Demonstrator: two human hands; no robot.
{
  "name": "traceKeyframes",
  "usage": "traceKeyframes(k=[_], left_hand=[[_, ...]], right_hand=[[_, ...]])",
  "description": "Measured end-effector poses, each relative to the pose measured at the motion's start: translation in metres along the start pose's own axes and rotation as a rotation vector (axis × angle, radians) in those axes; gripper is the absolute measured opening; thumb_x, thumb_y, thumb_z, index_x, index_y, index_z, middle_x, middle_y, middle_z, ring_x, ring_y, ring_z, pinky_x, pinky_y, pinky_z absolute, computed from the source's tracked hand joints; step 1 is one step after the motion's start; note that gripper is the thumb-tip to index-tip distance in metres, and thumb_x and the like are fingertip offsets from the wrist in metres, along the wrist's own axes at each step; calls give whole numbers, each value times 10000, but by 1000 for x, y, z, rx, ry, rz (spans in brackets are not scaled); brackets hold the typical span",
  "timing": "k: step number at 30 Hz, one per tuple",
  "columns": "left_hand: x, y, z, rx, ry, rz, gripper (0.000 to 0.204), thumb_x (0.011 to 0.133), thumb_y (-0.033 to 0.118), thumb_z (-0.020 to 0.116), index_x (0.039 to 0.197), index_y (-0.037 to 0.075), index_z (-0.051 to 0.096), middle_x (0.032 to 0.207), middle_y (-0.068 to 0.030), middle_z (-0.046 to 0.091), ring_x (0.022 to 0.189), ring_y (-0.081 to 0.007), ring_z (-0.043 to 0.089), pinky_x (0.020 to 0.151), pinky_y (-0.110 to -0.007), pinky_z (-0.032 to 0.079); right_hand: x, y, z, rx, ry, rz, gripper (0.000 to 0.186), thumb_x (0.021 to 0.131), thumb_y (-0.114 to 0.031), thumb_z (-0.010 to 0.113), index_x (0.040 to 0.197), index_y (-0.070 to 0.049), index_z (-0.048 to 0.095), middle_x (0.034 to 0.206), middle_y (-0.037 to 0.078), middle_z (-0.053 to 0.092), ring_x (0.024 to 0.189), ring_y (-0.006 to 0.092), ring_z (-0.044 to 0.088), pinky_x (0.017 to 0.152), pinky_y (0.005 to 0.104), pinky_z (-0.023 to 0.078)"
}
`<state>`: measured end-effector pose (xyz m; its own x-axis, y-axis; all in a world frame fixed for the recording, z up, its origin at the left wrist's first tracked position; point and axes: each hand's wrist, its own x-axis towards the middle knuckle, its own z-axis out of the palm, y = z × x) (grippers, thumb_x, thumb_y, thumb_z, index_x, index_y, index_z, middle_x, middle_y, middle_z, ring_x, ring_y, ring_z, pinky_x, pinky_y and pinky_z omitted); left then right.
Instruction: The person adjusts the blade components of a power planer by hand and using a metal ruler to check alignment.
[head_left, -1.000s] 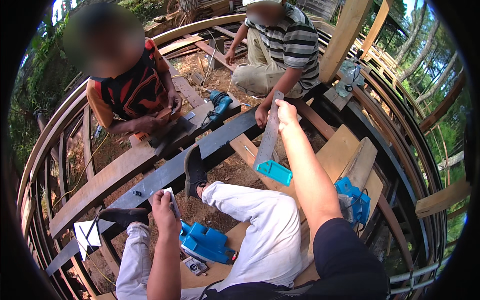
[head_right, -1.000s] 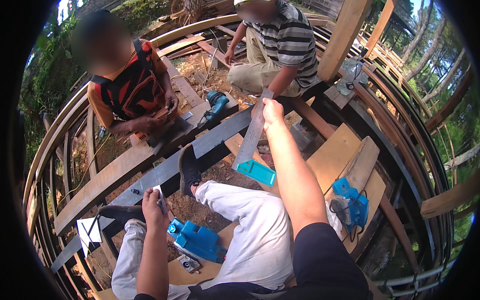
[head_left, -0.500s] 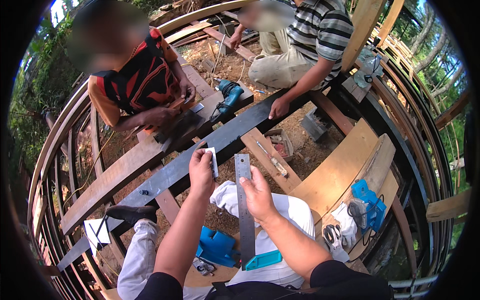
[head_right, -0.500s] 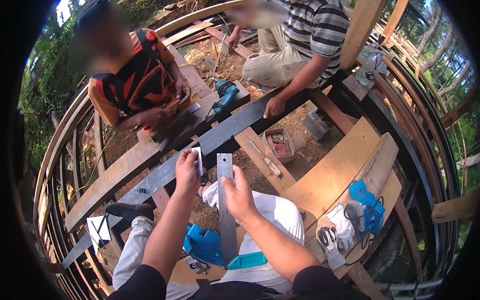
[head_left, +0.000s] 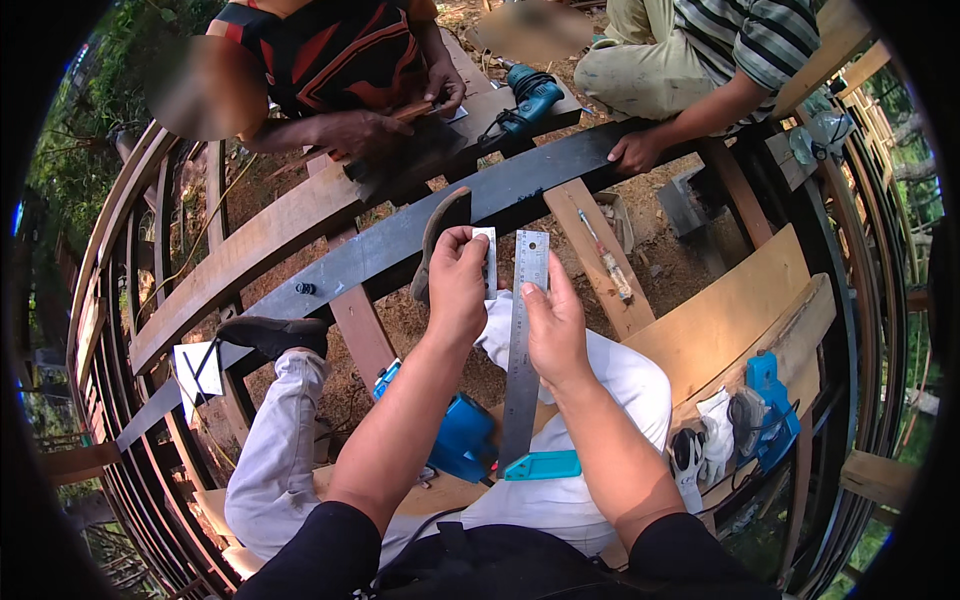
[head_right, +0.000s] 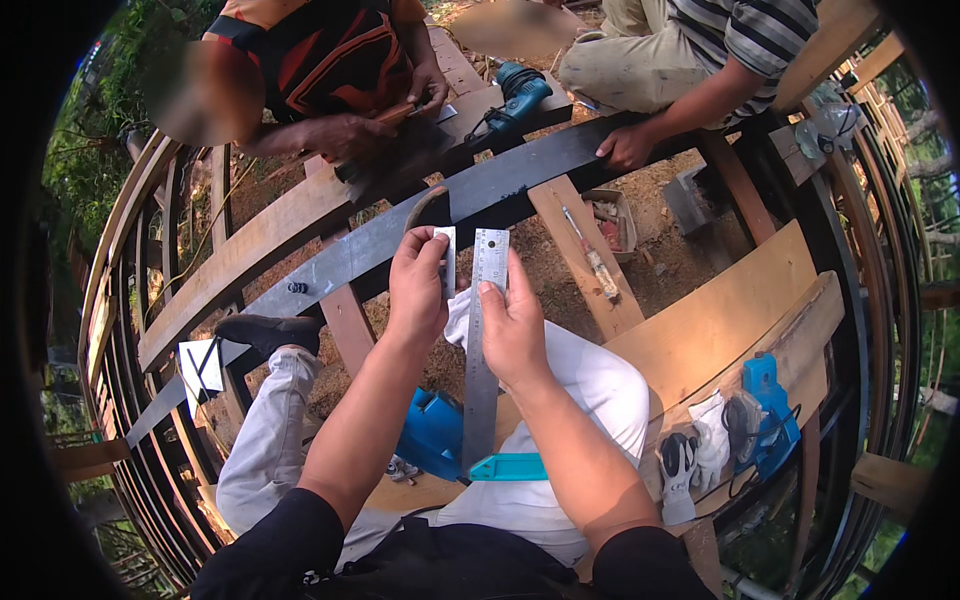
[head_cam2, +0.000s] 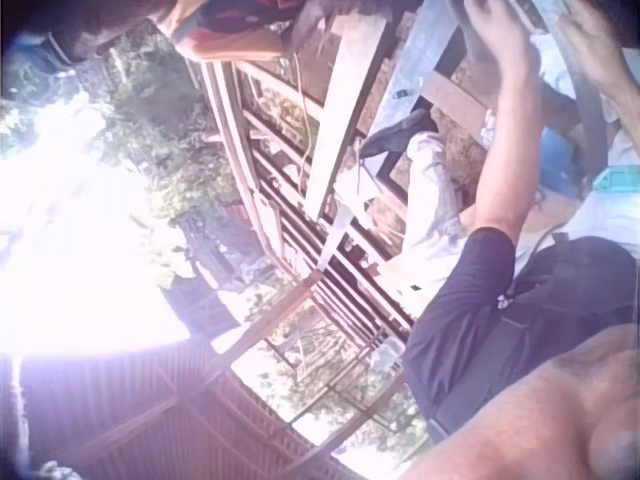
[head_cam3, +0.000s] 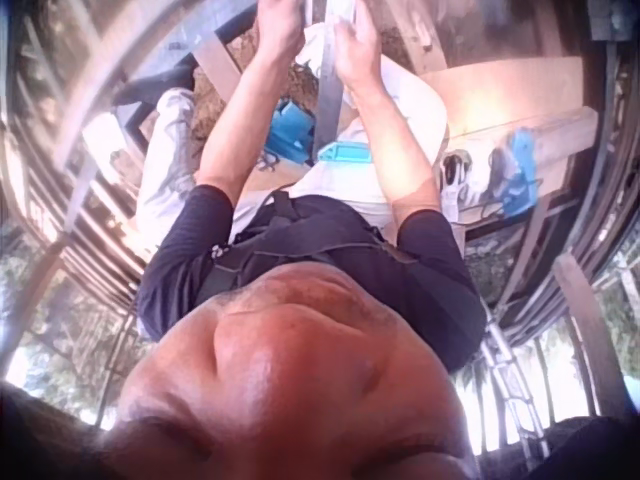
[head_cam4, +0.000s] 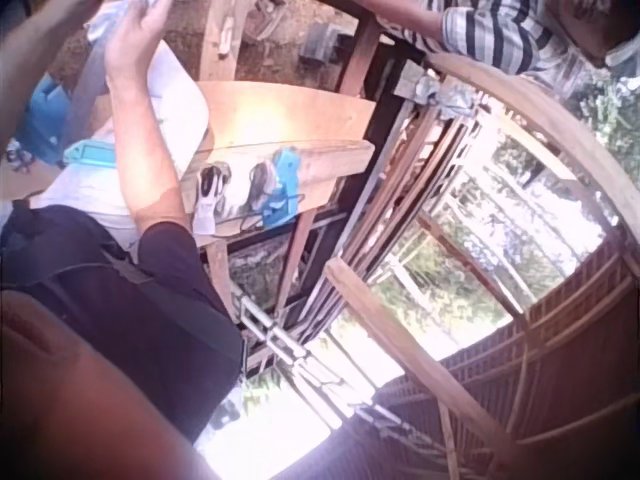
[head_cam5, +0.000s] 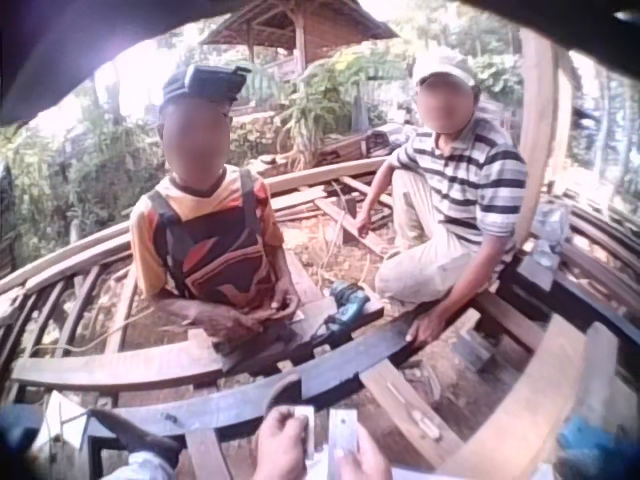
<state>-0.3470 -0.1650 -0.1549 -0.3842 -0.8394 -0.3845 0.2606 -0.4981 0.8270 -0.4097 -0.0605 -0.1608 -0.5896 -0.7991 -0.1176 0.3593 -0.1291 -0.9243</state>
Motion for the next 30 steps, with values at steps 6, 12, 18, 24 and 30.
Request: traceKeyframes(k=[6, 12, 18, 24, 30], left_hand=[[-1, -21, -7, -34, -2, 58, 114, 957, 90, 562, 1027, 18, 509, 866, -36, 595, 716, -70, 563, 615, -228, 474], [-1, -30, -13, 10, -6, 89, 127, 957, 98, 568, 1033, 8, 520, 876, -30, 590, 743, -57, 547, 632, -223, 449], [-2, -30, -11, 68, -5, 91, 98, 954, 85, 564, 1017, 25, 519, 892, -27, 583, 751, -72, 562, 656, -237, 469], [1, -33, -13, 65, 1, 96, 140, 951, 107, 573, 1023, -1, 522, 859, -33, 589, 724, -55, 538, 629, -222, 438], [1, -36, -11, 68, -11, 105, 140, 950, 99, 570, 1023, -8, 517, 864, -40, 596, 730, -60, 547, 635, -223, 446]], right_hand=[[7, 9, 2, -3, 13, -8, 496, 980, 1, 444, 1460, 40, 329, 1258, 121, 567, 1114, 154, 564, 972, 292, 441], [7, 15, -1, -47, -9, 30, 472, 975, 6, 445, 1439, 36, 366, 1249, 115, 574, 1112, 150, 562, 964, 290, 443], [9, 13, 2, 6, 10, 66, 463, 976, 2, 442, 1433, 32, 375, 1235, 112, 583, 1095, 144, 568, 950, 288, 452], [10, 17, -3, 9, -20, 98, 463, 975, 2, 441, 1433, 33, 376, 1228, 114, 590, 1086, 143, 573, 943, 291, 458], [11, 19, -4, 37, -8, 108, 448, 973, 4, 443, 1417, 33, 395, 1227, 115, 587, 1090, 149, 575, 942, 296, 461]])
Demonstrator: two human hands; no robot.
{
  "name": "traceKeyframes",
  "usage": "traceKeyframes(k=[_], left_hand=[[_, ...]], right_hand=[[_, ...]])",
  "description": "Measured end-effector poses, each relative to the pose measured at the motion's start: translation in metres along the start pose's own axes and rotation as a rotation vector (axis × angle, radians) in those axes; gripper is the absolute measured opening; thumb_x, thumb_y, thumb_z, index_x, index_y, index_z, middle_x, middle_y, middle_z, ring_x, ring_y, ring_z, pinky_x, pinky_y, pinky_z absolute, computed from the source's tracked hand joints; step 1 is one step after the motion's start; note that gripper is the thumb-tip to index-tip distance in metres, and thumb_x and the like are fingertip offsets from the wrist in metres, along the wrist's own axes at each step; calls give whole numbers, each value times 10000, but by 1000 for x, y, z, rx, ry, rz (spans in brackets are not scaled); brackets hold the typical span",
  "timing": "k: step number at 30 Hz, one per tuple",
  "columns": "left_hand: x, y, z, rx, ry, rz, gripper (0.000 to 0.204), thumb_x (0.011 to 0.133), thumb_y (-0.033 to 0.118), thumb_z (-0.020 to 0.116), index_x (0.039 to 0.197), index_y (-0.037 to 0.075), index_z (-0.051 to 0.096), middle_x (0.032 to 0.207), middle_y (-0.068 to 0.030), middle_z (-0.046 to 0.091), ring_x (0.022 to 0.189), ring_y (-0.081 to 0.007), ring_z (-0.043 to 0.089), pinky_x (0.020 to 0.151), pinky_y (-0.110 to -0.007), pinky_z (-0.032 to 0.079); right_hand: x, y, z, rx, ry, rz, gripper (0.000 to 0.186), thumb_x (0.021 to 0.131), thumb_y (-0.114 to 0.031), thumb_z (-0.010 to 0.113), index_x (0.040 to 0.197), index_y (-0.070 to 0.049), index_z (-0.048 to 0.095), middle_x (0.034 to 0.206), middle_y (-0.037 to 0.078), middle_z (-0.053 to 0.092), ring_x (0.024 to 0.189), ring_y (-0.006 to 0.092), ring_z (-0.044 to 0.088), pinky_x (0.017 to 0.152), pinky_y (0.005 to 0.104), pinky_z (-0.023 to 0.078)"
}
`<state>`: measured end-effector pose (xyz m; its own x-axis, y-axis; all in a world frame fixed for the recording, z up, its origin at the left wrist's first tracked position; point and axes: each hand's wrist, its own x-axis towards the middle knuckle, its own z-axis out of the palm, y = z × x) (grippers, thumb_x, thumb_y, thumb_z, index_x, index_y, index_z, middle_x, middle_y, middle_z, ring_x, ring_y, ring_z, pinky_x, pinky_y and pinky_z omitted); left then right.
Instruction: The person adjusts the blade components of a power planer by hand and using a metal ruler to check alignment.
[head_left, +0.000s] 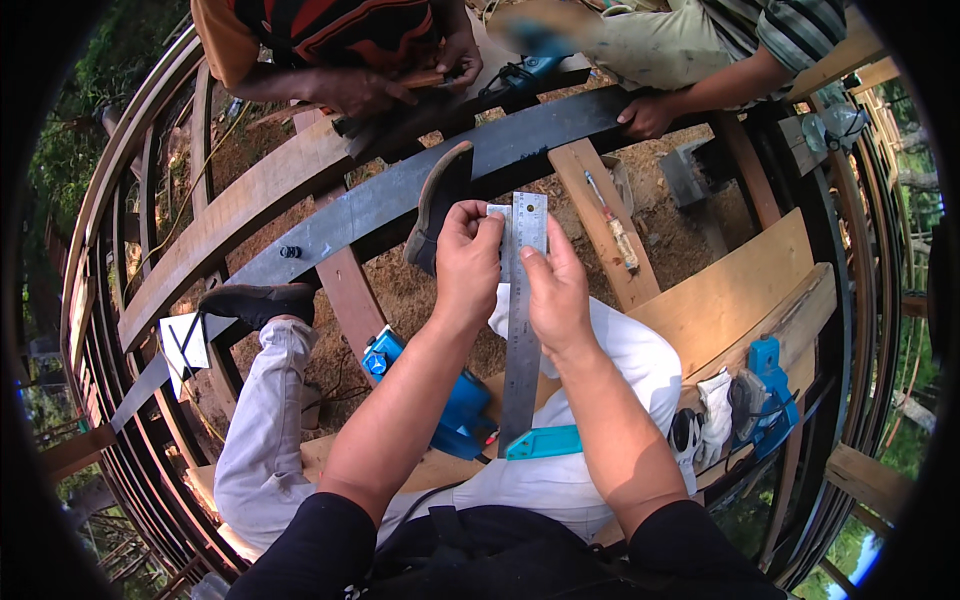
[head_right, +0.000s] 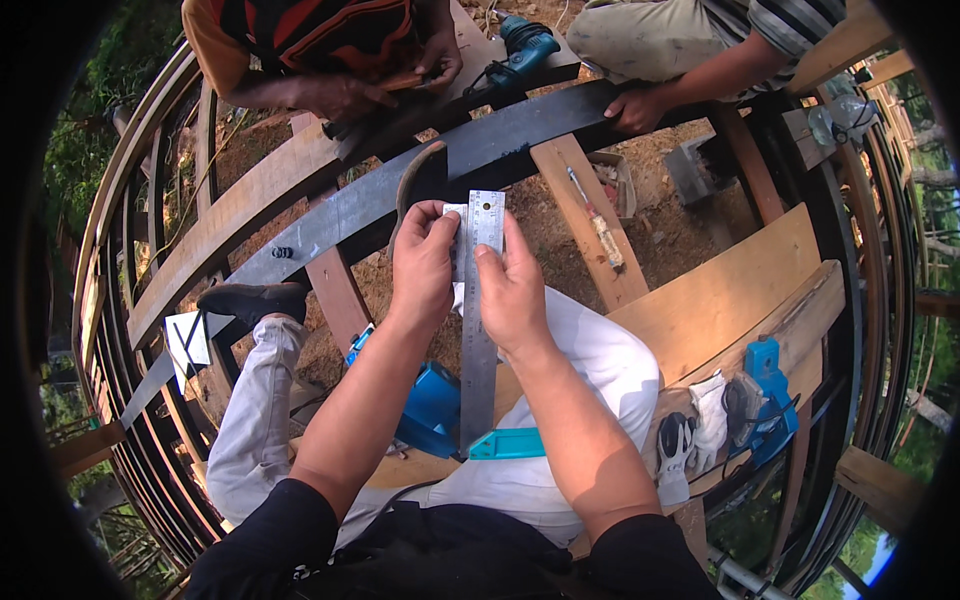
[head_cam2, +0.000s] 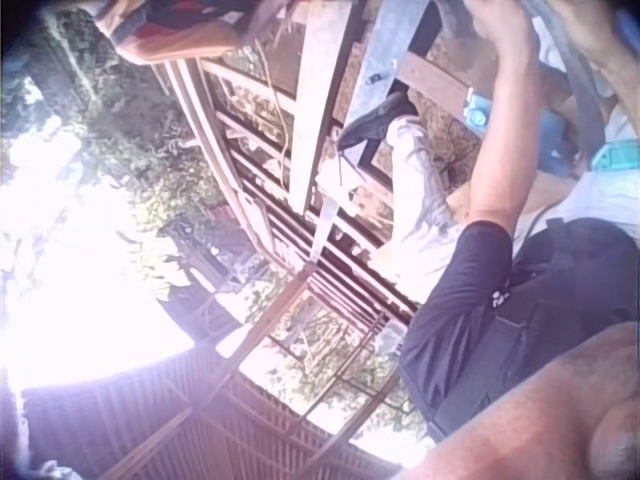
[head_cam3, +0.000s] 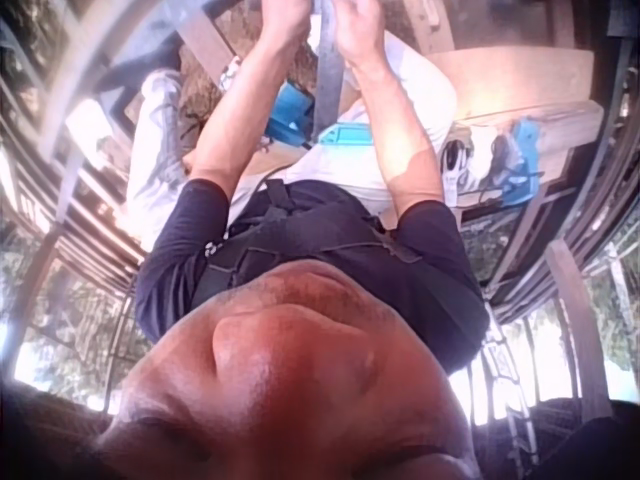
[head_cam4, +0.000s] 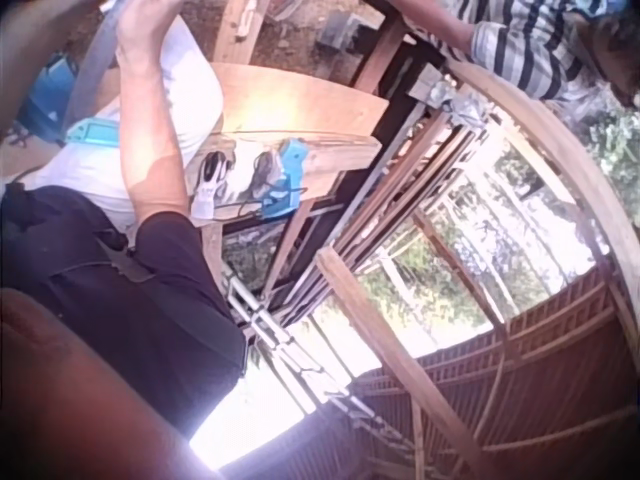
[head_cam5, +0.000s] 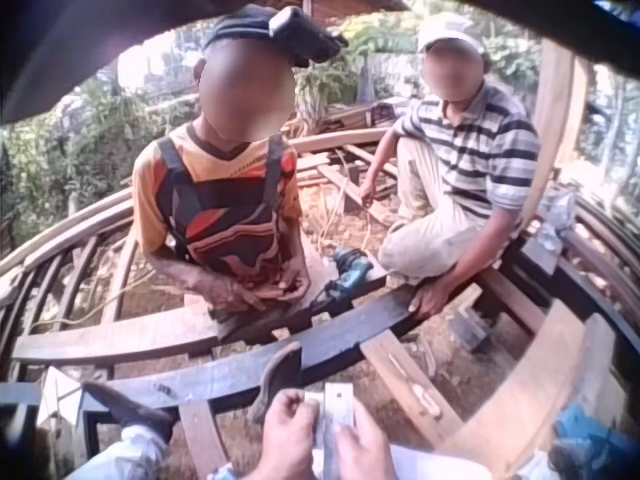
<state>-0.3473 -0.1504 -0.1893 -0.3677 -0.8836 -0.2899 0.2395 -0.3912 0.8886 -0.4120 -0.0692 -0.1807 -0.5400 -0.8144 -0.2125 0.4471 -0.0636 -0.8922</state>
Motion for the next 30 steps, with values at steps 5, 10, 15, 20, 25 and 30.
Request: traceKeyframes(k=[5, 10, 15, 20, 25, 30], left_hand=[[-1, 1, 2, -17, 15, -2, 141, 950, 98, 571, 1022, -11, 518, 862, -42, 595, 724, -61, 543, 635, -224, 446], [0, 1, 1, 26, 3, -4, 145, 944, 97, 577, 1024, -10, 521, 861, -40, 592, 729, -64, 542, 639, -226, 447], [1, -1, -3, 14, -11, -24, 130, 952, 100, 576, 1033, 16, 519, 904, -37, 591, 763, -77, 571, 672, -239, 475], [1, -2, -1, 29, -22, -4, 127, 952, 97, 576, 1031, 15, 519, 905, -38, 591, 764, -78, 576, 672, -238, 478], [1, -1, -1, 17, -12, -16, 125, 949, 94, 581, 1023, 14, 521, 893, -37, 591, 754, -77, 573, 659, -236, 473], [0, -2, 0, 34, 13, -7, 152, 938, 118, 595, 1010, -2, 536, 821, -13, 566, 703, -47, 500, 611, -215, 417]], right_hand=[[1, 2, -2, -48, -9, -34, 433, 975, 0, 444, 1406, 24, 410, 1224, 121, 586, 1097, 158, 575, 945, 303, 464], [1, 0, -2, -50, -9, -31, 436, 973, 1, 449, 1407, 21, 413, 1226, 121, 585, 1098, 158, 575, 947, 303, 465], [2, 2, -1, -28, -13, -28, 444, 972, 1, 451, 1413, 22, 408, 1233, 120, 584, 1101, 156, 574, 951, 301, 464], [1, 1, -4, -1, -18, -22, 450, 972, -2, 448, 1418, 33, 396, 1238, 123, 585, 1101, 156, 577, 952, 299, 464], [0, -1, -1, -1, -4, -13, 446, 976, -1, 440, 1418, 36, 392, 1231, 126, 590, 1093, 156, 582, 946, 295, 466], [-1, -4, 1, -26, 3, -22, 443, 979, 4, 432, 1419, 33, 390, 1222, 127, 593, 1085, 152, 586, 935, 288, 470]])
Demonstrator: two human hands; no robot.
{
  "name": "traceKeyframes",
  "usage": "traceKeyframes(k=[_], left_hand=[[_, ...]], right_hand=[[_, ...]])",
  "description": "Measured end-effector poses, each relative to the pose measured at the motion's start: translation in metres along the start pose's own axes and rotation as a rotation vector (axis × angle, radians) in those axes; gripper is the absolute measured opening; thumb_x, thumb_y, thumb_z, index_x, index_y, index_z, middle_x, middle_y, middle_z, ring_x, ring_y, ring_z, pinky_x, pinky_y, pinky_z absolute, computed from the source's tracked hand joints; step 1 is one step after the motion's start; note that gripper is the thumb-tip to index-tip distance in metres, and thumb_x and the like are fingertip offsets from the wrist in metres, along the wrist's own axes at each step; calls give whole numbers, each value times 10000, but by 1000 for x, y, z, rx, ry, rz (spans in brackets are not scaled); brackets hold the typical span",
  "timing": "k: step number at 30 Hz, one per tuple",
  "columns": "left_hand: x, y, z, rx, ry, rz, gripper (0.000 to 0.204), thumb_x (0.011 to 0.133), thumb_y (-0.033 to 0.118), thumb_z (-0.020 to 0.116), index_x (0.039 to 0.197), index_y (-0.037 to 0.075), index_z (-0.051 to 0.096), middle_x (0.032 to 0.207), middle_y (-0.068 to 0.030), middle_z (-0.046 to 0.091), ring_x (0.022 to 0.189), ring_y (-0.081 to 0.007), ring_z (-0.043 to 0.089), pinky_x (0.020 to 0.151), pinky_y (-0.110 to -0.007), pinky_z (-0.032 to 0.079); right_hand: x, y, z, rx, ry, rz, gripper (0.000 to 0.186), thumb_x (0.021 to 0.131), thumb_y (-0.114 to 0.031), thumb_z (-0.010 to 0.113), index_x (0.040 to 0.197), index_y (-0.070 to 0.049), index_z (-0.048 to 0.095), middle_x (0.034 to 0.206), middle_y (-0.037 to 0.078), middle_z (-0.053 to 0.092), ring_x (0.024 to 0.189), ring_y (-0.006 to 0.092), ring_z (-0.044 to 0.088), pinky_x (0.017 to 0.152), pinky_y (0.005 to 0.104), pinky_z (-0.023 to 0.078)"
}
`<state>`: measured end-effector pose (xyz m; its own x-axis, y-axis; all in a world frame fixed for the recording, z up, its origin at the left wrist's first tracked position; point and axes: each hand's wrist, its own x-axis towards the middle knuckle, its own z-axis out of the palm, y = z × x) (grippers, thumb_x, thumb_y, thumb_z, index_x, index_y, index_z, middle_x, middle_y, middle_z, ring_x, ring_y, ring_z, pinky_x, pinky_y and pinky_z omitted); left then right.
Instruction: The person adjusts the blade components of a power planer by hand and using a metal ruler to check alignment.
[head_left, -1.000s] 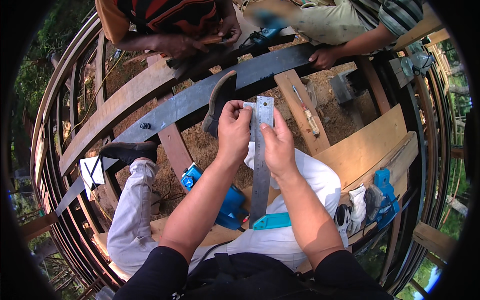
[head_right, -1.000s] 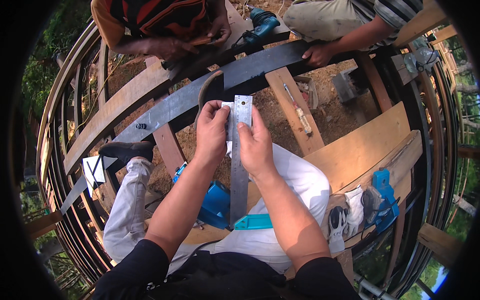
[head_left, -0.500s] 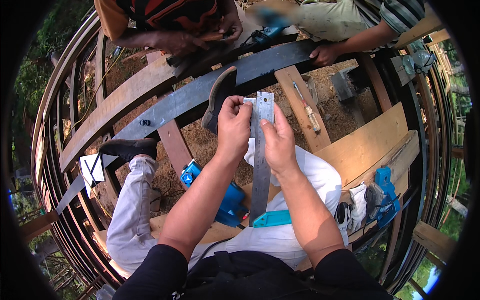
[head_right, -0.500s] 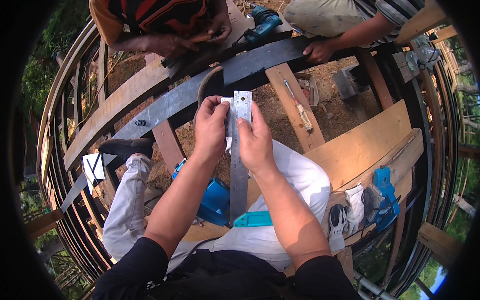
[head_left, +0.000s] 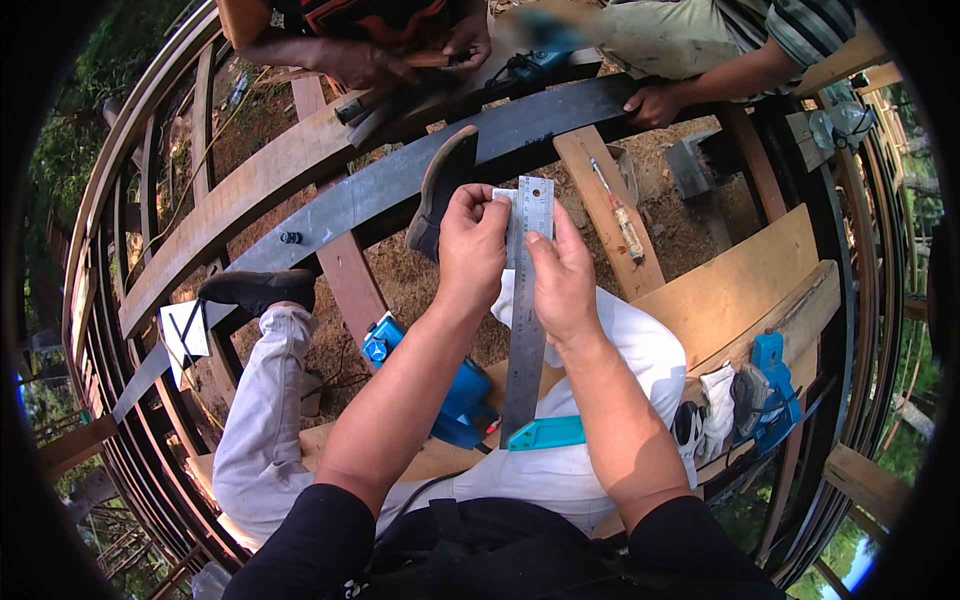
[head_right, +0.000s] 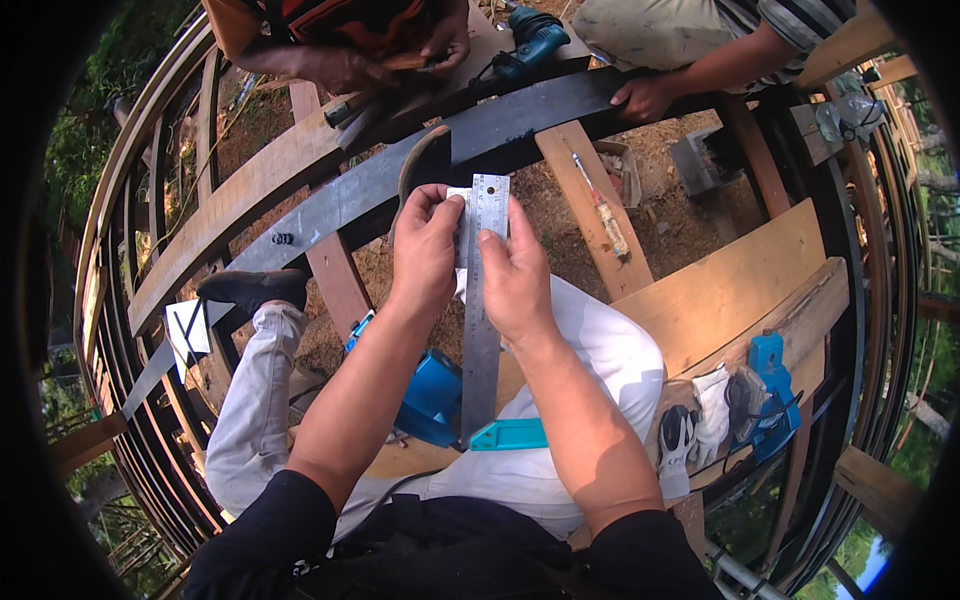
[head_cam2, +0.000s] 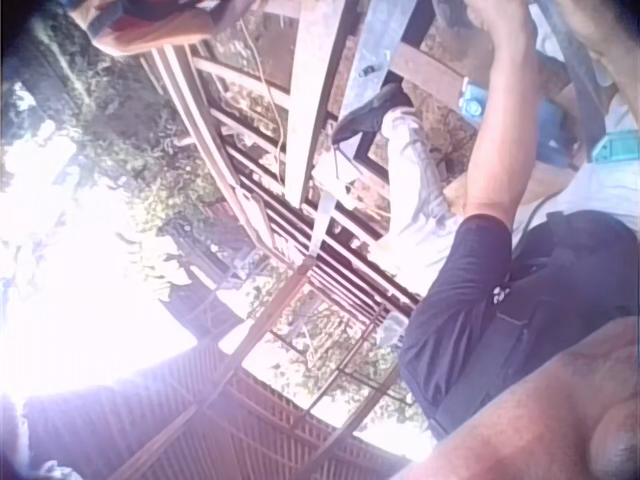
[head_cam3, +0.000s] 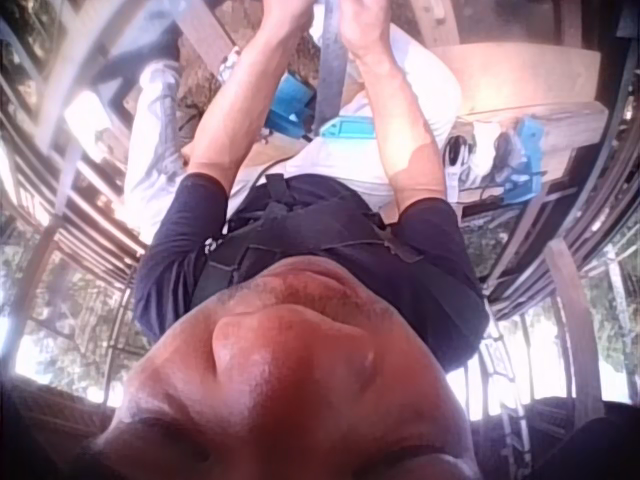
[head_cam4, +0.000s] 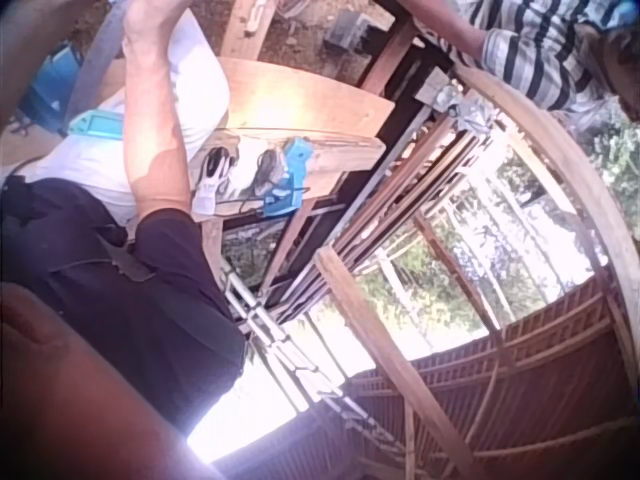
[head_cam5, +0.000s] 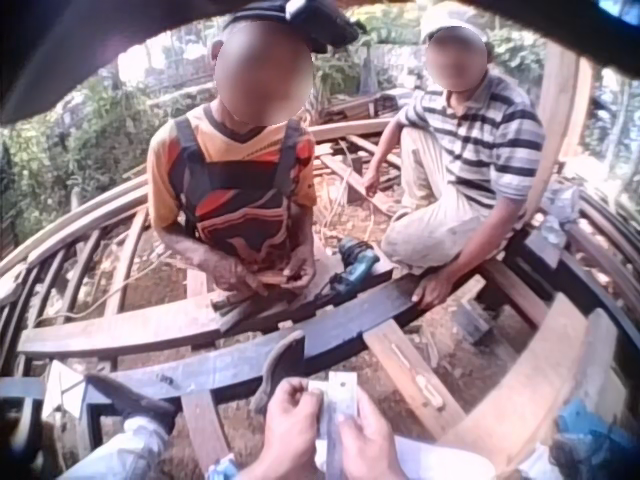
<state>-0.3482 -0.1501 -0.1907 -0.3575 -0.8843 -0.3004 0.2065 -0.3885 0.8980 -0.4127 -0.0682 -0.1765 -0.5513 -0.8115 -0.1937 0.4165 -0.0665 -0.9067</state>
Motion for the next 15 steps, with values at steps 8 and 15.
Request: traceKeyframes(k=[8, 15], left_hand=[[0, 0, 1, 0, 14, 10, 157, 934, 124, 600, 1008, -1, 540, 796, -3, 561, 685, -42, 491, 597, -215, 408], [0, 0, -1, 51, -9, -30, 115, 950, 95, 577, 1014, 18, 520, 883, -35, 585, 735, -70, 550, 637, -233, 459]], right_hand=[[-1, -4, 3, 31, 2, 16, 426, 980, 4, 430, 1405, 34, 404, 1209, 117, 597, 1061, 146, 591, 922, 287, 475], [0, -1, 0, 7, 9, 16, 435, 978, -3, 434, 1412, 25, 403, 1213, 111, 597, 1069, 147, 582, 924, 284, 467]])
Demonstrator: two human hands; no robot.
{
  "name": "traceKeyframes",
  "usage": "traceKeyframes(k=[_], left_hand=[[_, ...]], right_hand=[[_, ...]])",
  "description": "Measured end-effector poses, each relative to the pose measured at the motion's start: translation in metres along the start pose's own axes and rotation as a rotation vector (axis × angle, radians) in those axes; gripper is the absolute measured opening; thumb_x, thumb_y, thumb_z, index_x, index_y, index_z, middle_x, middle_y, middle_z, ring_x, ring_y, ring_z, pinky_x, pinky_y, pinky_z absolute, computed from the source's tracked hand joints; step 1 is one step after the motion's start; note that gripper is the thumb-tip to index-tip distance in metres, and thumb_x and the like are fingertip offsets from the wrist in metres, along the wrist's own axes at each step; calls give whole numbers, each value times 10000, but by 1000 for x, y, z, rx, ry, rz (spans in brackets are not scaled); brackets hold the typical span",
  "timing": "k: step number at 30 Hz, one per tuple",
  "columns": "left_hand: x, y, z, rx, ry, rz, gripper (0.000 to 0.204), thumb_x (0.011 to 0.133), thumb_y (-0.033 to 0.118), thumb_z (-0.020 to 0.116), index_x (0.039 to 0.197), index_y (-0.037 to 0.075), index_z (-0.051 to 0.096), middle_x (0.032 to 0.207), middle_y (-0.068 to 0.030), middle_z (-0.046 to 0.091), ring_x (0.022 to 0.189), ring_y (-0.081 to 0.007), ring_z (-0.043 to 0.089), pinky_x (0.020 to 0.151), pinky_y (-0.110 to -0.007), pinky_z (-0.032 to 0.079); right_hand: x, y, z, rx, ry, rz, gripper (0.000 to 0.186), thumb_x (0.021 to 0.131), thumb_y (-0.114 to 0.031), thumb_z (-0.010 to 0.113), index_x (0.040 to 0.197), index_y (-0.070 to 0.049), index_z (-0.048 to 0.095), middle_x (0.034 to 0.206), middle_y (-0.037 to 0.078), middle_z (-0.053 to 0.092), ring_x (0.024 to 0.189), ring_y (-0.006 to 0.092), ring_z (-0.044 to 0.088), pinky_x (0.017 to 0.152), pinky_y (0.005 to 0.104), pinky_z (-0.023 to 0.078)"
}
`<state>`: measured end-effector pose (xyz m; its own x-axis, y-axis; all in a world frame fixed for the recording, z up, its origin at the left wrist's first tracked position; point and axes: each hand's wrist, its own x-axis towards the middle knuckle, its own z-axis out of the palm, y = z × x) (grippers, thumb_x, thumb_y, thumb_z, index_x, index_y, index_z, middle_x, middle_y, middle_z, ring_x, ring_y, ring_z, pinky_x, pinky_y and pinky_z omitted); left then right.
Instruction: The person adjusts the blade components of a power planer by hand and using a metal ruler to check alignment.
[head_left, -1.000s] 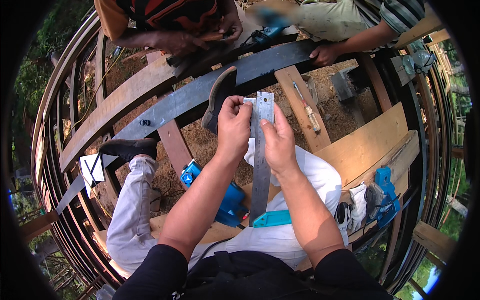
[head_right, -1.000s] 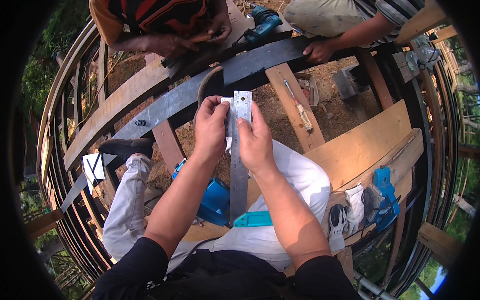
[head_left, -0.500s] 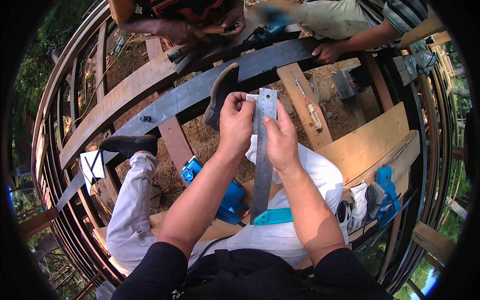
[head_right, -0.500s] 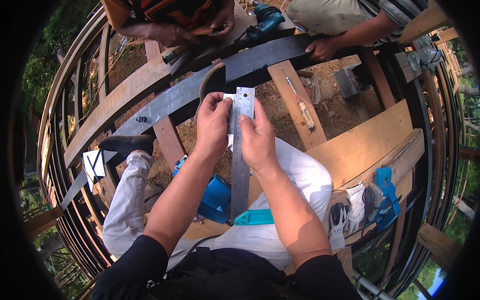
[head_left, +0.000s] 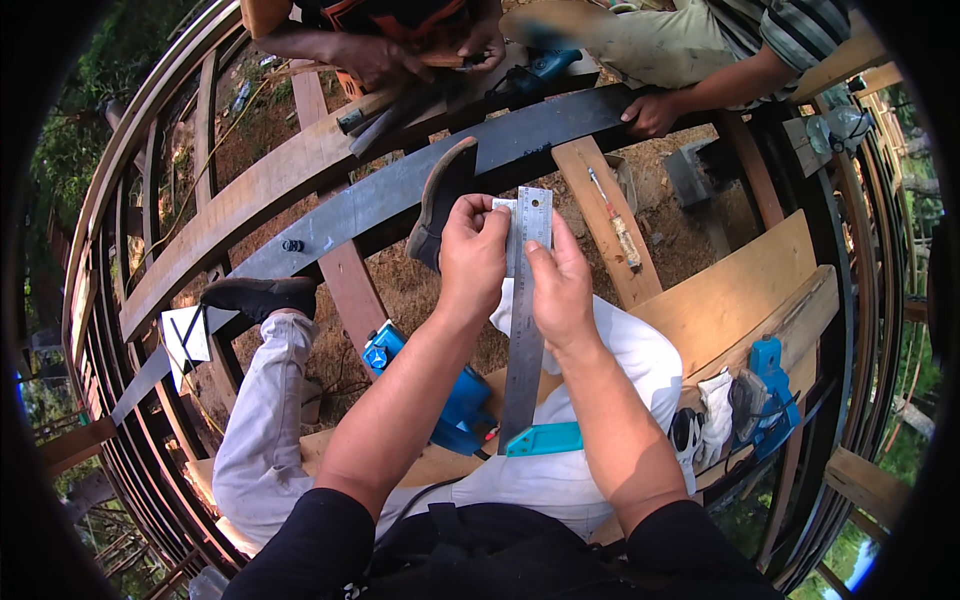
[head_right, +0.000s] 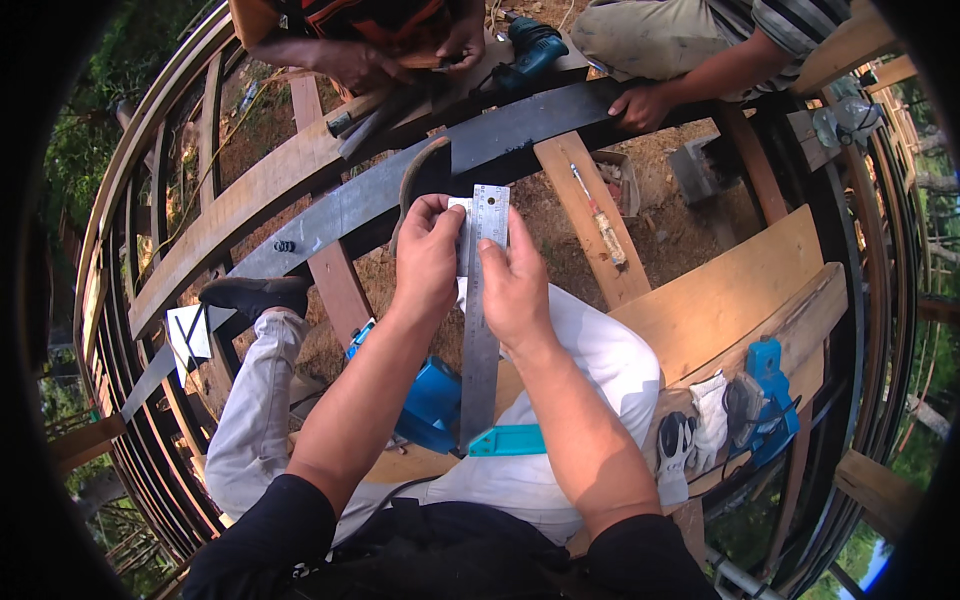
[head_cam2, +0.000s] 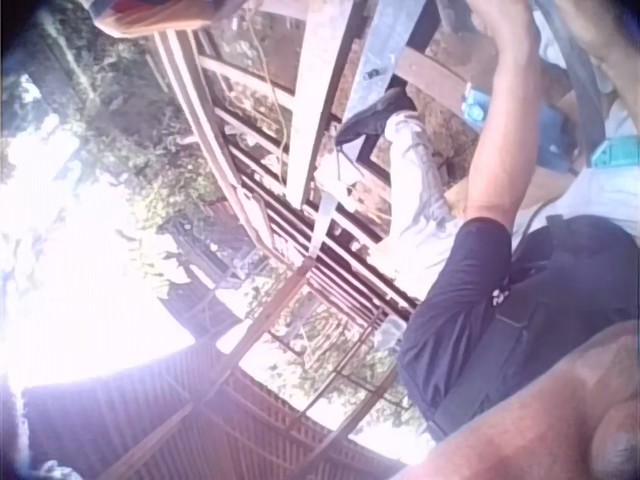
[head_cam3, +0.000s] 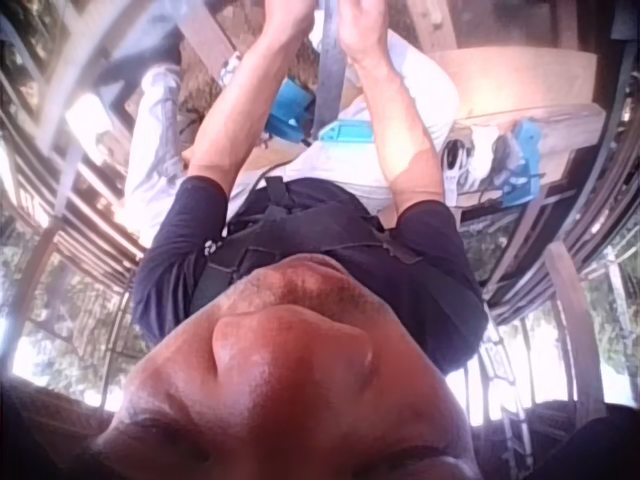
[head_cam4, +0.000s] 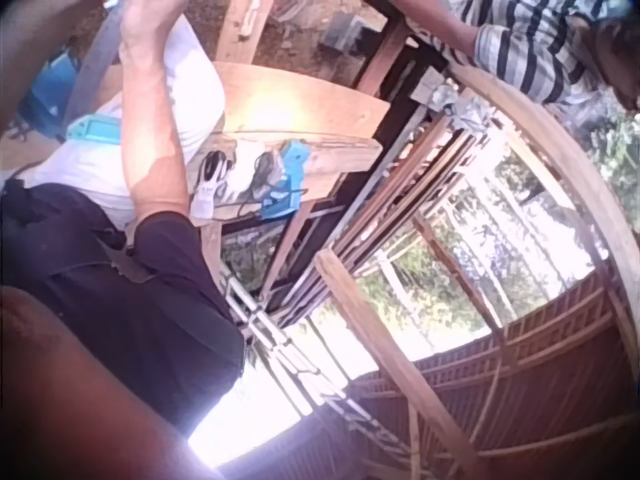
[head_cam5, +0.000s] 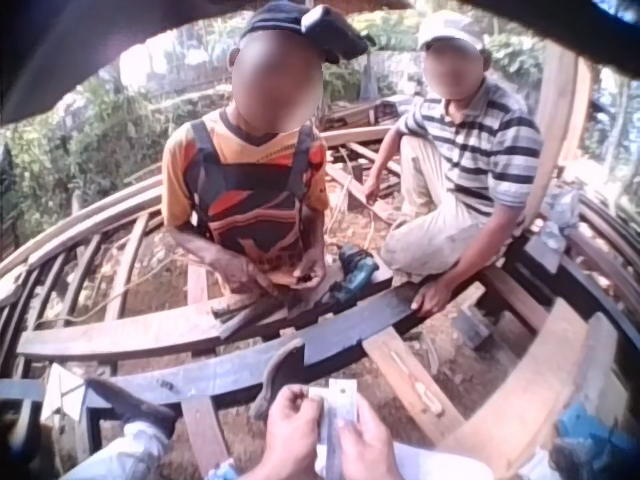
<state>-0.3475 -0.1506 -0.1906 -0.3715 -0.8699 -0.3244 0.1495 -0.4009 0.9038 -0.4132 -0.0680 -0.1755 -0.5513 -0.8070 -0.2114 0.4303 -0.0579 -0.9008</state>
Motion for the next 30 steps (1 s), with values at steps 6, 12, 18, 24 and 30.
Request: traceKeyframes(k=[6, 12, 18, 24, 30], left_hand=[[0, -1, 5, -65, 26, 49, 159, 938, 121, 594, 1011, -5, 530, 813, -16, 572, 690, -46, 507, 602, -211, 416], [-2, 2, 7, -73, 14, 34, 147, 942, 107, 589, 1011, -7, 527, 830, -31, 587, 702, -53, 533, 616, -214, 436], [-2, 0, 7, -84, 16, 32, 134, 948, 95, 580, 1013, -7, 522, 843, -43, 599, 716, -58, 552, 619, -214, 450], [-3, 1, 7, -104, 10, 31, 137, 949, 94, 580, 1018, -7, 518, 848, -43, 598, 719, -61, 554, 622, -216, 454], [-1, -2, 4, -61, 10, 37, 155, 947, 113, 587, 1022, -6, 524, 841, -36, 592, 712, -53, 539, 613, -209, 439]], right_hand=[[-1, -1, 1, 43, -8, 11, 433, 983, 2, 420, 1415, 27, 397, 1216, 112, 593, 1084, 142, 579, 936, 286, 464], [-1, -3, 1, 46, -32, -10, 435, 984, 12, 405, 1418, 28, 388, 1208, 115, 592, 1079, 145, 585, 926, 285, 471], [0, 0, -3, 60, -18, 16, 434, 985, 1, 415, 1418, 27, 392, 1199, 110, 595, 1066, 140, 586, 922, 283, 470], [0, 1, -3, 36, -16, 6, 443, 987, -6, 427, 1426, 28, 385, 1210, 112, 591, 1076, 139, 581, 922, 284, 469], [-1, 2, -2, 51, -9, 24, 450, 986, -10, 431, 1432, 21, 383, 1221, 110, 589, 1082, 144, 579, 923, 284, 467]])
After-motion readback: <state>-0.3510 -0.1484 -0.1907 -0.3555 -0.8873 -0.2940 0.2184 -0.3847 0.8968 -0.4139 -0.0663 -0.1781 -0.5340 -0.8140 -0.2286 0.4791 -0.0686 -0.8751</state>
